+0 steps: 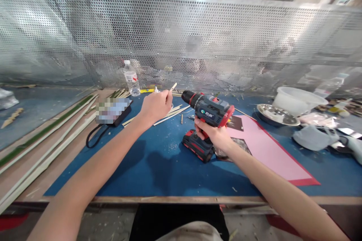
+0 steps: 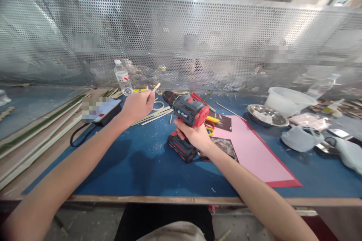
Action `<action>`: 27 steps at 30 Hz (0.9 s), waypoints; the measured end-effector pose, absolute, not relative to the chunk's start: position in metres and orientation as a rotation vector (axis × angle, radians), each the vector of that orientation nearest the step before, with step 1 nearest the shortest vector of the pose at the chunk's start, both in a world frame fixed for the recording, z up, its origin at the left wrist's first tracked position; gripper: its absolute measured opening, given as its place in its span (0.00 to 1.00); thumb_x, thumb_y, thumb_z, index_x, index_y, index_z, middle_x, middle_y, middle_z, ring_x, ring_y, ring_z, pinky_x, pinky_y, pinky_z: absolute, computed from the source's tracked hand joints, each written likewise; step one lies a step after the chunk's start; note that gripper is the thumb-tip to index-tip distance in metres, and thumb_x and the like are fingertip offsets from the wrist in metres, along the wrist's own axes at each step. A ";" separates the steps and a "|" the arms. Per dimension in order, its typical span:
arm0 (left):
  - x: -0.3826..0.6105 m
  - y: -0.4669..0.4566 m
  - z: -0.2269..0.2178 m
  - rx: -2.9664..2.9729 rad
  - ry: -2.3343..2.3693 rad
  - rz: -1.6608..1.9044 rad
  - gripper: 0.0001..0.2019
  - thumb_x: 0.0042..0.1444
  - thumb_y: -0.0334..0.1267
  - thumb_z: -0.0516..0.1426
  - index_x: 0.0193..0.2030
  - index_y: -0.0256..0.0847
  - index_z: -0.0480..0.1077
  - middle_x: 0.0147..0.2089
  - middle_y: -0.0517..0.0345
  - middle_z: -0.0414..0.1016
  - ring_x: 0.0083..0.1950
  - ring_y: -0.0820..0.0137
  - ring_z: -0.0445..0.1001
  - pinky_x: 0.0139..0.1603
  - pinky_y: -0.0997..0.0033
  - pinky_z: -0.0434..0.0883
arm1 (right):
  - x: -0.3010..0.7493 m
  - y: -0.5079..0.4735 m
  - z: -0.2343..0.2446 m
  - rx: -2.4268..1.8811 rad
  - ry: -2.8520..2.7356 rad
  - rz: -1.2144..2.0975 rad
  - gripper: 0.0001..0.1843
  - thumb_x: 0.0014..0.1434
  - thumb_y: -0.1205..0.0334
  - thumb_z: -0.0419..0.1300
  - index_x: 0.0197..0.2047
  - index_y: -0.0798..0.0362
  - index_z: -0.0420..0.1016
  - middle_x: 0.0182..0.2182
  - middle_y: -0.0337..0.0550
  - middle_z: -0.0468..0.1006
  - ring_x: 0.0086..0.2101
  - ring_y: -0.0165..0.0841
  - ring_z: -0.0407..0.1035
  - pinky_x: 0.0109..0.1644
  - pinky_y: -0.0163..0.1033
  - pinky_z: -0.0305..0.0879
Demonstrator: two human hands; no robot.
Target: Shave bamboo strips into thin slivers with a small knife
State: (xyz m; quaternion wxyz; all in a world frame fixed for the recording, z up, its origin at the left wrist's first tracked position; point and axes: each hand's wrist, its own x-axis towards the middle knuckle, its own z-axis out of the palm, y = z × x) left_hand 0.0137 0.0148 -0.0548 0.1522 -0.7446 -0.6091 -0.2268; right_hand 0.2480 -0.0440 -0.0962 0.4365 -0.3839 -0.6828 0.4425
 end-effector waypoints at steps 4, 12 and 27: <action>0.014 0.013 -0.053 -2.130 -1.761 -0.623 0.28 0.75 0.48 0.39 0.44 0.39 0.78 0.37 0.43 0.83 0.38 0.58 0.81 0.40 0.62 0.68 | 0.248 -0.044 -0.096 -0.964 -1.711 1.085 0.19 0.67 0.43 0.60 0.34 0.49 0.67 0.16 0.32 0.68 0.21 0.29 0.61 0.35 0.41 0.61; 0.030 -0.003 -0.050 -2.176 -1.753 -0.606 0.26 0.75 0.47 0.41 0.47 0.38 0.78 0.37 0.43 0.83 0.37 0.55 0.82 0.37 0.62 0.67 | 0.249 -0.042 -0.100 -0.959 -1.716 1.089 0.20 0.68 0.45 0.59 0.31 0.50 0.67 0.17 0.33 0.68 0.22 0.29 0.62 0.36 0.41 0.62; 0.036 -0.005 -0.050 -2.122 -1.818 -0.685 0.26 0.73 0.48 0.43 0.41 0.42 0.81 0.36 0.43 0.84 0.37 0.55 0.82 0.37 0.60 0.68 | 0.250 -0.040 -0.104 -0.904 -1.678 1.125 0.17 0.68 0.47 0.61 0.34 0.50 0.70 0.18 0.33 0.69 0.21 0.28 0.62 0.35 0.40 0.62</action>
